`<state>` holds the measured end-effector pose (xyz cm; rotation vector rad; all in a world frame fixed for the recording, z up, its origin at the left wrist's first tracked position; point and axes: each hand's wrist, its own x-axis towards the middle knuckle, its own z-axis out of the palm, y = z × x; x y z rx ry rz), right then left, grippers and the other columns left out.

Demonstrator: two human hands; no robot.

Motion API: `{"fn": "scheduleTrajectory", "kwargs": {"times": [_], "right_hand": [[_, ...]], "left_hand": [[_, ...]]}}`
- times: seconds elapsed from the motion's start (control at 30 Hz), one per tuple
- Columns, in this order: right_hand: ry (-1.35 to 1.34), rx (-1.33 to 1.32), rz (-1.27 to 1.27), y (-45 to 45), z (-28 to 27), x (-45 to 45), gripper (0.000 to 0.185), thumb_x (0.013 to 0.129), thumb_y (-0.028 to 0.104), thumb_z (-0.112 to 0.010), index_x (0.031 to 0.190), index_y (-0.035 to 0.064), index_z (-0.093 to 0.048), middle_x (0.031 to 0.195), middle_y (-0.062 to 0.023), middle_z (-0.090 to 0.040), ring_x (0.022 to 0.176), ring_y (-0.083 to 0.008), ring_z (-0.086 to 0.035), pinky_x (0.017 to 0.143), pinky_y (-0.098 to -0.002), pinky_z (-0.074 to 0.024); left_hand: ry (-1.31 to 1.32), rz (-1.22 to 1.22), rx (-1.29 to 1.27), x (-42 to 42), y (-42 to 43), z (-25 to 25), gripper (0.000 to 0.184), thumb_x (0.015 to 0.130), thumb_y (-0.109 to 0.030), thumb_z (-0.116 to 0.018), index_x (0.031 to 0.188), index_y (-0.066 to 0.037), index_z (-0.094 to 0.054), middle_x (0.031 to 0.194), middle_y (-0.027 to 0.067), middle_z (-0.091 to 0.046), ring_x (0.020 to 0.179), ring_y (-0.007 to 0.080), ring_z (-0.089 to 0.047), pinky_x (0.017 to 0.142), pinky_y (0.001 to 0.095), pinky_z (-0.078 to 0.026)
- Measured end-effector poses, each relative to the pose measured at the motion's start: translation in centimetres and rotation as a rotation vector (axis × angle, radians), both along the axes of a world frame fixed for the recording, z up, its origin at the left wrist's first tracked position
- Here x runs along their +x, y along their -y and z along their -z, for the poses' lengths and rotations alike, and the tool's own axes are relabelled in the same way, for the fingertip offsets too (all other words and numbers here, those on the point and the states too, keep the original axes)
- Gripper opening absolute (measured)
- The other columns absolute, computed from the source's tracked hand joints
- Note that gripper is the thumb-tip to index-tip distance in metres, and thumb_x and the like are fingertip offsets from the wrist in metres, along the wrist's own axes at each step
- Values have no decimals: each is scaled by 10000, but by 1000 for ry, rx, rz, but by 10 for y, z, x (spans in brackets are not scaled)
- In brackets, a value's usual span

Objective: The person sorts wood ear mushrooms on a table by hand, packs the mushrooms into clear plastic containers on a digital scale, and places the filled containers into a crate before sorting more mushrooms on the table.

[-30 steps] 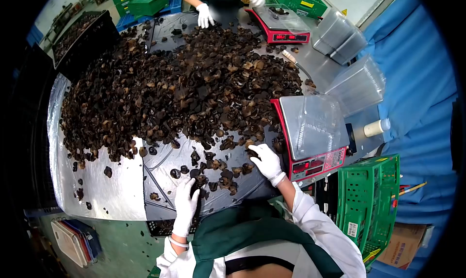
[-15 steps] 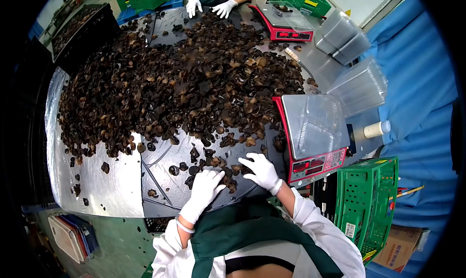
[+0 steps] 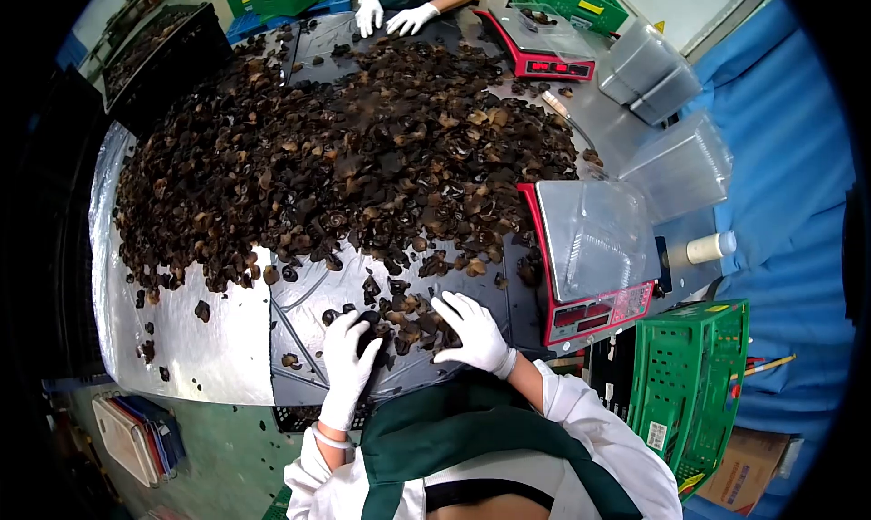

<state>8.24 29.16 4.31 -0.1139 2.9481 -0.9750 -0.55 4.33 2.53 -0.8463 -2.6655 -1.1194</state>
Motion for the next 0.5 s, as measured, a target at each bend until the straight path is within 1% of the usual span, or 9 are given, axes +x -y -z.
{"fn": "scheduleTrajectory", "kwargs": {"times": [0.07, 0.1, 0.17, 0.2, 0.27, 0.33, 0.37, 0.4, 0.5], "right_hand": [[-21, 174, -81, 8, 7, 3, 978, 641, 533, -754, 1441, 137, -357, 1463, -195, -315, 1332, -412, -307, 1087, -514, -261], [-8, 185, -123, 11, 10, 1, 964, 641, 525, -759, 1439, 160, -362, 1491, -201, -263, 1353, -441, -258, 1099, -522, -245], [-17, 181, -160, 15, 18, -11, 988, 635, 529, -762, 1452, 172, -335, 1499, -198, -249, 1358, -444, -251, 1106, -517, -242], [-27, 182, -189, 18, 20, -20, 1014, 629, 532, -764, 1464, 184, -308, 1508, -195, -234, 1364, -447, -245, 1113, -511, -239], [-4, 131, -216, 27, 23, -42, 1012, 629, 516, -774, 1468, 205, -301, 1525, -192, -192, 1381, -474, -186, 1115, -532, -234], [-10, 148, -248, 35, 20, -61, 1013, 610, 524, -769, 1465, 217, -320, 1531, -197, -181, 1377, -491, -176, 1083, -556, -257], [-43, 148, -265, 36, 25, -69, 1031, 594, 540, -767, 1472, 253, -308, 1535, -194, -179, 1362, -508, -196, 1071, -569, -266], [-46, 150, -270, 36, 24, -74, 1031, 594, 540, -767, 1472, 253, -308, 1535, -194, -179, 1362, -508, -196, 1071, -569, -266], [-39, 269, -389, 37, 19, -83, 1018, 577, 525, -782, 1456, 267, -337, 1506, -172, -271, 1341, -480, -270, 1056, -541, -304]], "left_hand": [[93, -35, -57, 4, 24, 20, 638, 672, -275, -801, 1194, -8, -548, 1344, 202, -465, 1260, 404, -409, 1056, 473, -338], [121, -63, -114, 5, 27, 18, 713, 664, -301, -807, 1245, -10, -513, 1386, 215, -417, 1295, 417, -361, 1074, 481, -311], [180, -80, -200, 5, 30, 22, 892, 650, -374, -813, 1365, -20, -415, 1465, 243, -307, 1361, 444, -255, 1111, 497, -247], [196, -68, -221, 3, 29, 25, 935, 661, -428, -790, 1398, -24, -379, 1467, 252, -299, 1362, 449, -249, 1114, 499, -234], [192, -42, -256, -3, 20, 25, 959, 673, -472, -767, 1417, -29, -355, 1477, 254, -285, 1365, 450, -242, 1117, 499, -224], [206, 23, -197, -10, 14, 29, 966, 666, -491, -763, 1415, -34, -359, 1479, 242, -291, 1364, 439, -251, 1114, 503, -228], [191, 53, -203, -14, 11, 31, 952, 657, -499, -765, 1396, -33, -386, 1462, 234, -321, 1358, 434, -266, 1110, 503, -238], [176, 85, -209, -16, 10, 33, 939, 648, -507, -767, 1377, -31, -413, 1445, 225, -352, 1351, 428, -281, 1106, 503, -248], [157, 147, -207, -14, 14, 33, 895, 619, -482, -787, 1321, -30, -466, 1404, 210, -408, 1333, 420, -314, 1098, 505, -268]]}}
